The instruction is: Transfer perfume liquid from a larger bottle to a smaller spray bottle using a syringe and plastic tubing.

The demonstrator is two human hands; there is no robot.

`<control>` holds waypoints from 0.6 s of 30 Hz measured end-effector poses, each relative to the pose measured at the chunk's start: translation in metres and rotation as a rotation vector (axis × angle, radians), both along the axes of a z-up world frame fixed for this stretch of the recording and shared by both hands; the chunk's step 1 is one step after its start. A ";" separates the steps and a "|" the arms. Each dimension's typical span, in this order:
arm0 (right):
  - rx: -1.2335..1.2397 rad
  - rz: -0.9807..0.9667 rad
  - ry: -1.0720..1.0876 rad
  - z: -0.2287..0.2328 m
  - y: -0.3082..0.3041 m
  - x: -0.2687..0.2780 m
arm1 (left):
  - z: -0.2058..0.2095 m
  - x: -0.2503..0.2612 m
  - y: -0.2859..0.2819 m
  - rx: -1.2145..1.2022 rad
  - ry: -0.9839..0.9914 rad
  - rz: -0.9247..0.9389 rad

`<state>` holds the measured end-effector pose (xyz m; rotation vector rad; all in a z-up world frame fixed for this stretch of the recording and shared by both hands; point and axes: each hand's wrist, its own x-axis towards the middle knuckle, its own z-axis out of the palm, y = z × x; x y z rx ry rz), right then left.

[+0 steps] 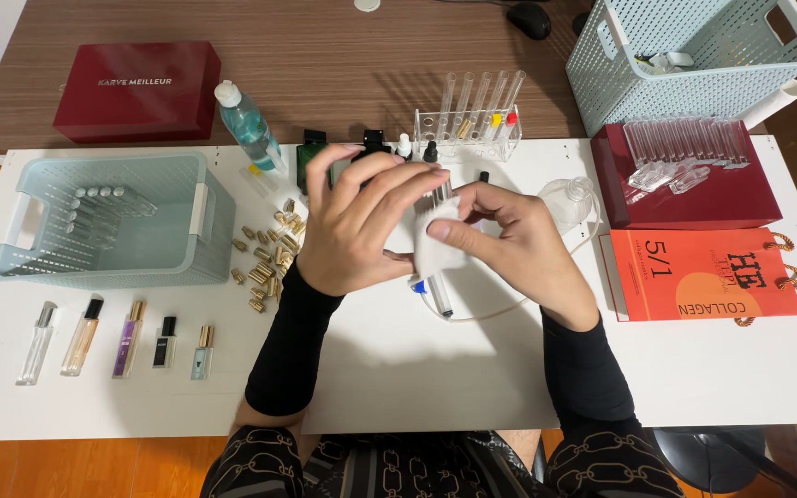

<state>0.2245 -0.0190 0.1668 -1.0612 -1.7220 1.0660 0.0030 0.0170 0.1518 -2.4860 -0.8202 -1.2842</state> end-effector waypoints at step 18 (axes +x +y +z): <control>-0.237 -0.021 0.063 -0.021 0.010 -0.003 | 0.000 -0.003 0.012 -0.114 -0.010 -0.156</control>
